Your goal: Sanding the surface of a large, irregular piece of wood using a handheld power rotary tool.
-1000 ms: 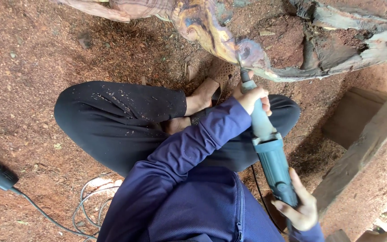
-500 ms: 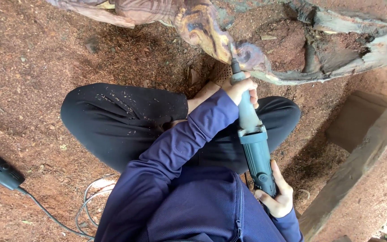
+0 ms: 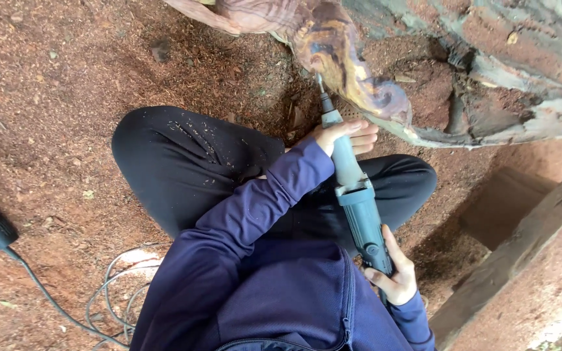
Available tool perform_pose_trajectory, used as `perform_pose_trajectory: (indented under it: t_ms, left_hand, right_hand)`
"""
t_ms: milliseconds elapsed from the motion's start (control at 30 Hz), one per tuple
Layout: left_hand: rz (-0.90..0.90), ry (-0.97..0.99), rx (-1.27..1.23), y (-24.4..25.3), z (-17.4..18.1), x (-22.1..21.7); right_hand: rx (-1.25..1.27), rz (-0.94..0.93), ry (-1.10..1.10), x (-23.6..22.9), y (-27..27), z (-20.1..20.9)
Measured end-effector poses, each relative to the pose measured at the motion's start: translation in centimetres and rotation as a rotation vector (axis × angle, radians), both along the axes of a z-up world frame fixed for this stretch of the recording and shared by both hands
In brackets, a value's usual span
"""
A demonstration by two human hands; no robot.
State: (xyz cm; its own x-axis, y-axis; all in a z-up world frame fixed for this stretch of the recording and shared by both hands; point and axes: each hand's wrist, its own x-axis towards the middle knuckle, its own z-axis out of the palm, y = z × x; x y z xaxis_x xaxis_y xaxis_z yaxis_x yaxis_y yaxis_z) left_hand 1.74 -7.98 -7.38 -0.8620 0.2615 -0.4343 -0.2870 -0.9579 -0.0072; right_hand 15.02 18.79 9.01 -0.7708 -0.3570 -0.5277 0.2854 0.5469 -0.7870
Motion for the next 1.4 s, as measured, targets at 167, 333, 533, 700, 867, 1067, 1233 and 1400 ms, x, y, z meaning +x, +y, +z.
perform_pose_trajectory:
  t_ms: [167,333,533,700,867,1067,1233,1400]
  left_hand:
    - [0.000,-0.110,-0.097,-2.5,2.2,-0.3]
    - [-0.024,-0.104,-0.032,-3.6,1.9,-0.4]
    - [-0.006,-0.105,0.037,-3.1,1.7,-0.2]
    - [0.001,-0.110,0.077,-2.9,1.4,-0.6]
    - [-0.001,-0.153,-0.023,-3.3,2.0,-1.2]
    - [-0.011,-0.173,-0.133,-2.5,0.9,-2.0]
    - [-0.004,-0.197,-0.160,-2.8,0.6,-1.9]
    - [-0.004,-0.166,-0.113,-2.1,-0.7,-1.9]
  right_hand:
    - [0.110,0.033,0.128,0.8,-4.8,1.4]
    - [0.119,0.016,0.117,0.9,-6.8,1.9]
    - [0.129,-0.022,0.083,1.0,-7.6,3.0]
    - [0.139,-0.052,0.091,0.8,-8.3,3.6]
    - [0.112,-0.064,0.057,0.8,-7.8,2.5]
    - [0.106,-0.022,0.130,0.4,-5.8,-0.6]
    - [-0.107,0.053,0.100,-0.5,-2.4,-3.1]
    - [-0.092,0.072,0.091,-0.7,-1.5,-3.5]
